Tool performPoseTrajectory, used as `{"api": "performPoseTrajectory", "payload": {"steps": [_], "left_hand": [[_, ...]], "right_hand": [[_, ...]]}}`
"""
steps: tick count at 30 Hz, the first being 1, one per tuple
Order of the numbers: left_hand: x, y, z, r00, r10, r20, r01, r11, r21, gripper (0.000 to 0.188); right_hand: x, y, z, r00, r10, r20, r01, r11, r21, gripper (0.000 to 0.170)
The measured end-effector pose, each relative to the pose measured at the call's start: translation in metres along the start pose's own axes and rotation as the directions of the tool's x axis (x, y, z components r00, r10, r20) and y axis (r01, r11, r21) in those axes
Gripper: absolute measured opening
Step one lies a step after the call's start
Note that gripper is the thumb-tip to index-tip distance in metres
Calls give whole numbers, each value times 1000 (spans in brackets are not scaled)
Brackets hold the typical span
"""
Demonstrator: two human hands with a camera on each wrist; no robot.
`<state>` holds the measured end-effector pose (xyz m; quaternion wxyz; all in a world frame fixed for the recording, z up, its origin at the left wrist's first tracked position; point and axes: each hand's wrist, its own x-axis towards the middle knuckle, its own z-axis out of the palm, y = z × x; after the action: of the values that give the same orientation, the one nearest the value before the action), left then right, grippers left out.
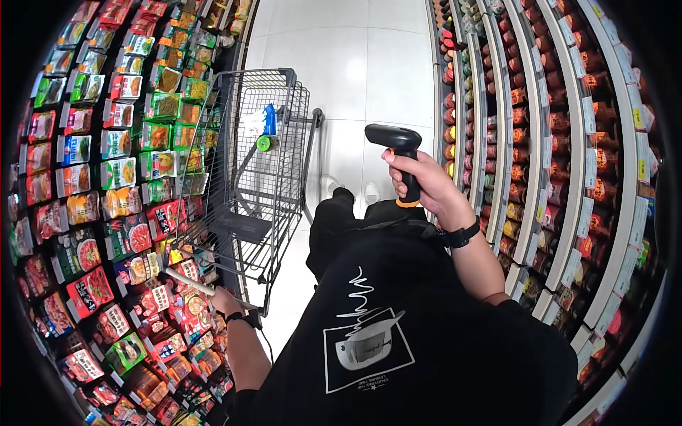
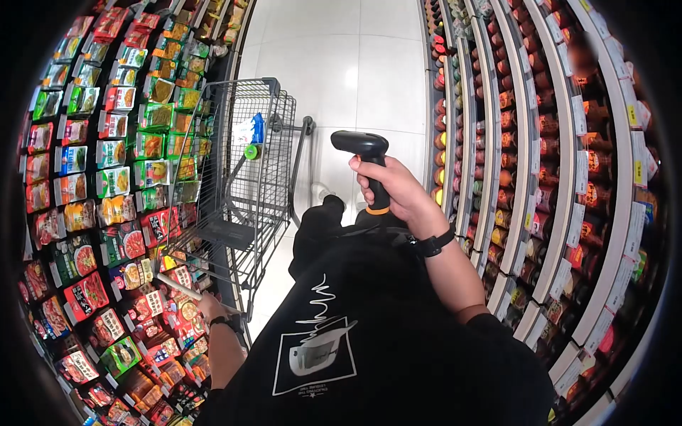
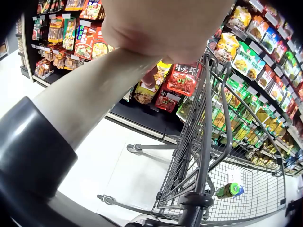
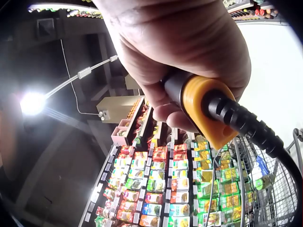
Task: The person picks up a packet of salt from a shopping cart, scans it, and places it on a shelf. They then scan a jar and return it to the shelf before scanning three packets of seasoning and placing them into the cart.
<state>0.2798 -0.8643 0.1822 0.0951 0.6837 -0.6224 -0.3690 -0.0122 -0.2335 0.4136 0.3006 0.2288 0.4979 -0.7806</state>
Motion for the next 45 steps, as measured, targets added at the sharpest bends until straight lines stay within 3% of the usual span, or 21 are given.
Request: {"api": "performPoseTrajectory", "payload": {"steps": [15,24,26,28,29,30,32,33,36,39,42,45], "left_hand": [[2,24,3,998,-51,-34,50,998,-49,37],[17,25,-2,996,-85,24,83,995,62,45],[-4,38,2,997,-58,-54,58,998,4,41],[-7,52,-1,994,-85,-64,91,991,101,40],[25,25,-3,997,-61,-44,67,988,142,42],[8,35,-1,997,-19,-77,32,986,164,44],[24,20,3,989,-75,-128,99,976,194,46],[34,12,0,993,-43,-114,81,933,350,47],[11,33,1,988,-69,-139,120,907,404,53],[4,42,4,983,-3,-186,103,843,527,54],[4,43,8,971,-31,-237,155,837,525,57],[12,44,13,959,-165,-231,245,894,376,52]], "right_hand": [[-3,-24,19,1000,-23,2,23,1000,4,23],[22,-39,22,999,-12,-42,13,1000,24,22],[34,-44,21,998,5,-55,-4,1000,22,22],[48,-60,31,996,23,-83,-24,1000,-17,22],[52,-69,36,994,31,-109,-35,999,-30,22],[58,-79,44,990,36,-133,-43,998,-49,23],[79,-94,45,994,38,-102,-45,997,-66,24],[90,-103,47,994,50,-99,-58,995,-86,24],[125,-132,62,993,87,-76,-97,985,-140,23],[162,-163,83,992,119,-53,-128,964,-234,23],[193,-195,100,991,130,-18,-130,954,-272,22],[219,-221,119,993,115,-20,-116,946,-302,22]]}}
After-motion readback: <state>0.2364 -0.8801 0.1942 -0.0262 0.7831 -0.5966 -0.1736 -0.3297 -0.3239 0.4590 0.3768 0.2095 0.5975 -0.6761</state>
